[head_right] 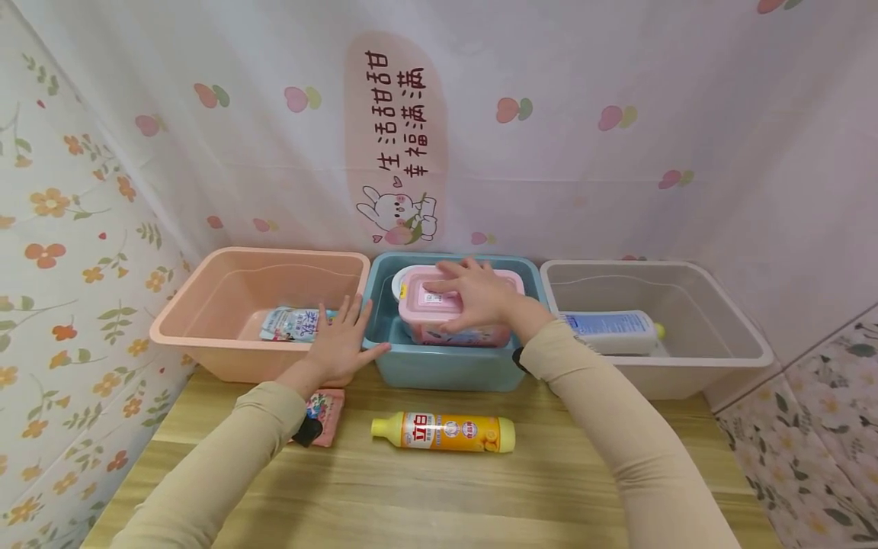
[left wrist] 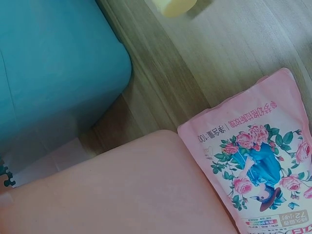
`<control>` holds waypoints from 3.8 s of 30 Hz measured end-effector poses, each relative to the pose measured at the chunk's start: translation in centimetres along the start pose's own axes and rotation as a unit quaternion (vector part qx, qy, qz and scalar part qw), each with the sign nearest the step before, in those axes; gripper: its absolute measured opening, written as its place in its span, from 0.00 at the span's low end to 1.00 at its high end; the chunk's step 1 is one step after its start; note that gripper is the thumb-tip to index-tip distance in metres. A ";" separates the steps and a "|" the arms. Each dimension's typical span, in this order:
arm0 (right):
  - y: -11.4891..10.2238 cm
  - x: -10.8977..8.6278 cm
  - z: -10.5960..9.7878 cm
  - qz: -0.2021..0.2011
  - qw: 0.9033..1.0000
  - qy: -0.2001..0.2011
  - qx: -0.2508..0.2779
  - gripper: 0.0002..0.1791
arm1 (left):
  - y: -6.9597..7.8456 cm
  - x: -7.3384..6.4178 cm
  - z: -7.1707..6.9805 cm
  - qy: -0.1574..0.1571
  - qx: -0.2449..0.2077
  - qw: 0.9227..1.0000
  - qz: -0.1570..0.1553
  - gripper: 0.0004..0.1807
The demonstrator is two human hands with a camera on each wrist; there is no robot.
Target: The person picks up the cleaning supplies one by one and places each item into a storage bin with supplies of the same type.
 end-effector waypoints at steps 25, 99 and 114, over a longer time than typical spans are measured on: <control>-0.9 1.1 3.1 0.014 0.999 -0.032 0.018 0.44 | 0.0 0.1 0.1 -0.008 0.004 1.000 -0.009 0.52; 3.0 -8.5 3.6 0.067 0.997 0.000 0.023 0.41 | -0.6 -4.5 -0.4 0.109 0.043 0.966 0.232 0.48; 5.7 -14.5 5.3 0.128 0.991 0.013 0.043 0.44 | -5.8 -10.2 0.3 0.122 0.077 0.948 0.284 0.43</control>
Point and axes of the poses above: each hand's wrist, its own x-axis towards the middle knuckle, its own z-axis out of the palm, y = z × x, the point moved 5 cm from there along x, towards the middle knuckle, and after that the axes turned 14 degrees about -x, right-handed, at the moved point
